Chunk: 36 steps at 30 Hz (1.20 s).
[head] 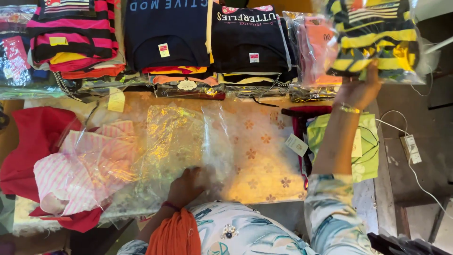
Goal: The person places folded t-shirts into clear plastic bags on a table. They smooth the items inside the bags and seal them before stacking the packaged shirts on the table.
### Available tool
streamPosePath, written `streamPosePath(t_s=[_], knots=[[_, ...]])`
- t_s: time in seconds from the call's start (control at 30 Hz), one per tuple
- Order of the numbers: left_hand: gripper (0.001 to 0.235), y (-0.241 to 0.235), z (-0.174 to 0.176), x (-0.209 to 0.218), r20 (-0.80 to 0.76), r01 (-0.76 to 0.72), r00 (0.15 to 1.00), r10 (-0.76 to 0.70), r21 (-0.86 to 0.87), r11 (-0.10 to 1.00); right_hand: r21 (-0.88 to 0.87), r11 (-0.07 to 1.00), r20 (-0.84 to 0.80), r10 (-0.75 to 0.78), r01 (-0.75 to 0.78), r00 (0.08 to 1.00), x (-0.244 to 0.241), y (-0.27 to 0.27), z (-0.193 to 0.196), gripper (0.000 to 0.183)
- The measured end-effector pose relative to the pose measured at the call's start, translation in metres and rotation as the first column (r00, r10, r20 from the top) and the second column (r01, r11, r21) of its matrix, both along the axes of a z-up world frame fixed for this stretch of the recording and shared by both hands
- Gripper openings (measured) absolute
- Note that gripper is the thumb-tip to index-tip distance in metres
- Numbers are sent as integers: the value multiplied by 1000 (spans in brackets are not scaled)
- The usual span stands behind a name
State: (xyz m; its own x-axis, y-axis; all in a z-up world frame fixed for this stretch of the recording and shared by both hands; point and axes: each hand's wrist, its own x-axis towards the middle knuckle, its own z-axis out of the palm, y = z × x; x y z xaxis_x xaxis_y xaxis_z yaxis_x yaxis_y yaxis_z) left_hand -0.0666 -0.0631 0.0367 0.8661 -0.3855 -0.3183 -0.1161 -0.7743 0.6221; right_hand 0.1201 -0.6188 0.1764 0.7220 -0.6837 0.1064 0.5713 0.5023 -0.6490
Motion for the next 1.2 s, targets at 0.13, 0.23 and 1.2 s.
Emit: streamPosePath(t_s=[0.13, 0.23, 1.2], knots=[[64, -6, 0, -3, -14, -58, 998, 58, 12, 998, 69, 996, -243, -30, 48, 970, 48, -70, -110, 27], [64, -9, 5, -1, -20, -72, 997, 73, 48, 996, 130, 986, -418, -43, 107, 908, 47, -54, -108, 28], [105, -42, -55, 13, 193, 251, 936, -294, 218, 943, -911, -404, -54, -84, -83, 995, 34, 227, 45, 60]])
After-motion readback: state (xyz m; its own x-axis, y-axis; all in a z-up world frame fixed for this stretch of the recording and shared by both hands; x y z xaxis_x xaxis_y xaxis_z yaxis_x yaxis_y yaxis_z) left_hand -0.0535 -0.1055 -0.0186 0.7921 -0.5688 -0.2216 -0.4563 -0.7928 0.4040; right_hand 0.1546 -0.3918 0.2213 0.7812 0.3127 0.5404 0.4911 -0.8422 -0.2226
